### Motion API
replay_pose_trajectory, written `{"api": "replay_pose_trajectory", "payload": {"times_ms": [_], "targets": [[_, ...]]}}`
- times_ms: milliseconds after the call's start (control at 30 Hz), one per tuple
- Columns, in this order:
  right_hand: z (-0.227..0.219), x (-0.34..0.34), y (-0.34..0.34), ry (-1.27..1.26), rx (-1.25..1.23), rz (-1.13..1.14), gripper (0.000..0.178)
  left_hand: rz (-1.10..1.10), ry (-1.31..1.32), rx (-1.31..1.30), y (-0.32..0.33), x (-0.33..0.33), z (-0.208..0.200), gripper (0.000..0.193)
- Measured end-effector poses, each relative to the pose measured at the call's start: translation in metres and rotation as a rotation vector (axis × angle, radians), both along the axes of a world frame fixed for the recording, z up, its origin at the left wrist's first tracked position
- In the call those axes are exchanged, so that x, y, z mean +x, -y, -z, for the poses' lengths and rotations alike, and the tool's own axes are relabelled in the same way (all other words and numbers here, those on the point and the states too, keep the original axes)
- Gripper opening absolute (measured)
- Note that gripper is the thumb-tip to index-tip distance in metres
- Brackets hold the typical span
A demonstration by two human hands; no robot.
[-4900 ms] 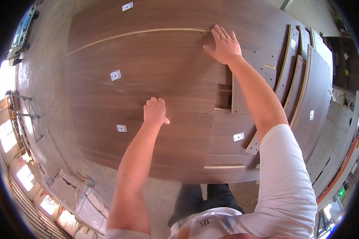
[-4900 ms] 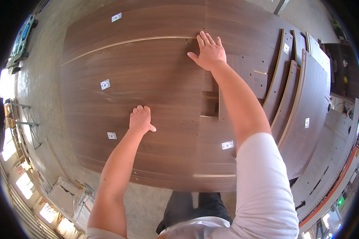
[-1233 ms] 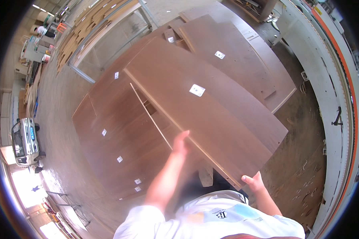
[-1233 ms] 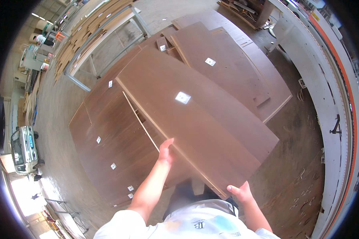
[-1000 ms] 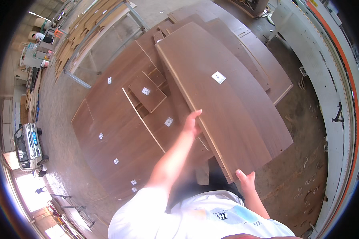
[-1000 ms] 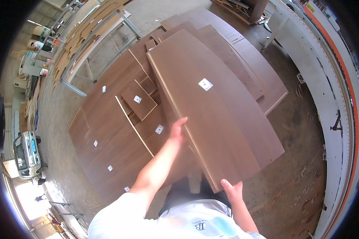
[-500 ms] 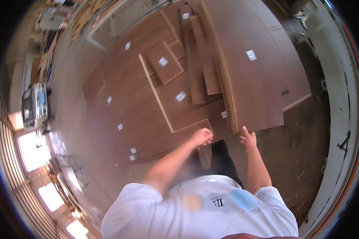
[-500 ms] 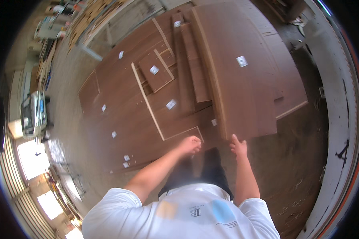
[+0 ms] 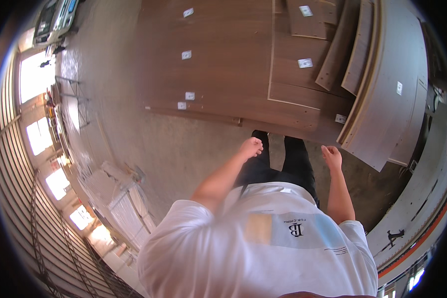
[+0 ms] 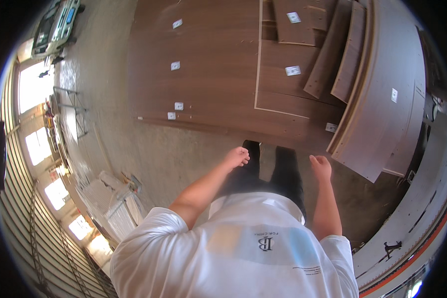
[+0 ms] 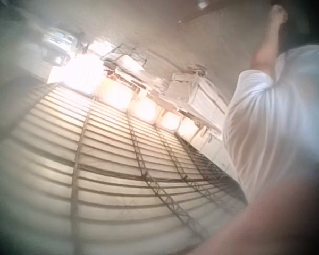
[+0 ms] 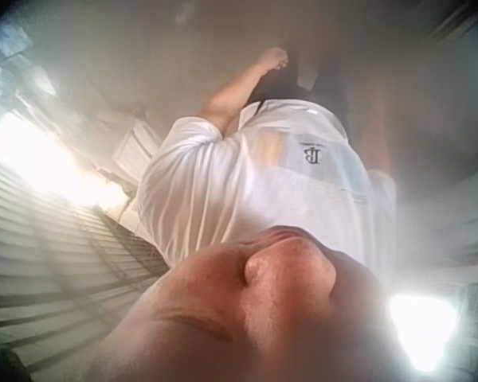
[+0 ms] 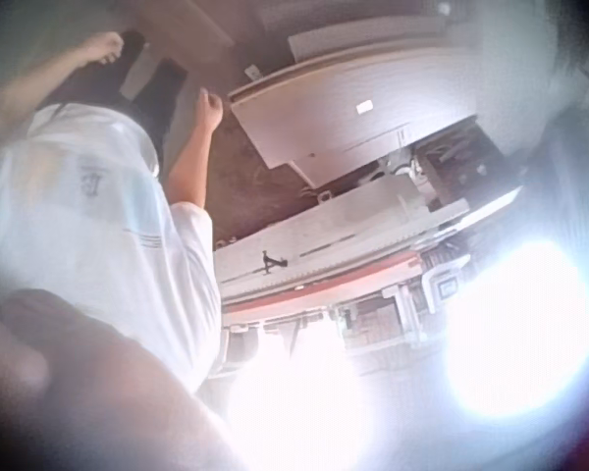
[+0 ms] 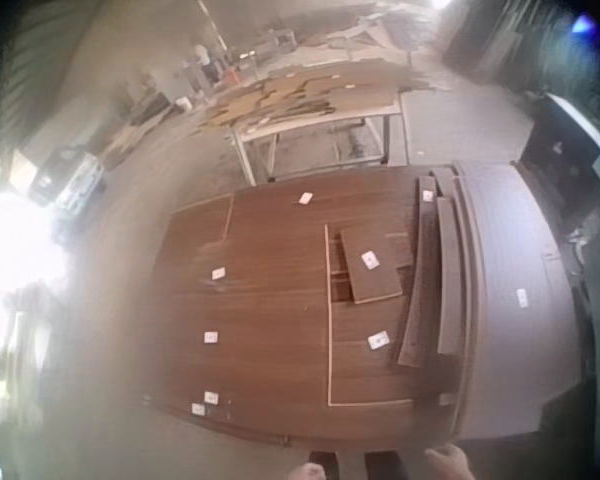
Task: The person moves various wood panels between stacks and a work surface, then uses a compressed air nozzle to clean dust from the edges and surfaces of each panel.
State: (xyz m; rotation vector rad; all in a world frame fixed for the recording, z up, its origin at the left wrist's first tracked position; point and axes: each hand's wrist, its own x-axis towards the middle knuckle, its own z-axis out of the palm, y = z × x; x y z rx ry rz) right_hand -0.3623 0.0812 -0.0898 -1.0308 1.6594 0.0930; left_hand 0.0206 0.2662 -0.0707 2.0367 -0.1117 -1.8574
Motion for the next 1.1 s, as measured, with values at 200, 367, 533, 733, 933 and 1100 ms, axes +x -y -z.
{"api": "replay_pose_trajectory", "payload": {"times_ms": [200,367,533,733,933,1100], "targets": [[-0.034,0.165,0.018,-0.238,-0.374,-0.823,0.075,-0.221,0.008,-0.049,-0.055,0.045,0.024,0.02],[-0.037,0.278,0.028,-0.459,-0.429,-1.189,0.115,-0.448,0.039,-0.075,-0.078,0.109,0.044,0.025],[-0.01,0.295,0.022,-0.608,-0.478,-1.341,0.119,-0.635,0.025,-0.15,-0.075,0.162,0.042,0.027],[-0.013,0.29,0.022,-0.522,-0.604,-1.378,0.112,-0.838,-0.047,-0.197,-0.056,0.177,0.068,0.04],[-0.094,0.289,-0.018,-0.529,-0.551,-1.365,0.114,-1.395,-0.348,-0.448,-0.03,0.163,0.06,0.058],[-0.137,0.265,-0.044,-0.348,-0.536,-1.291,0.113,-1.659,-0.442,-0.593,-0.044,0.151,0.038,0.056]]}}
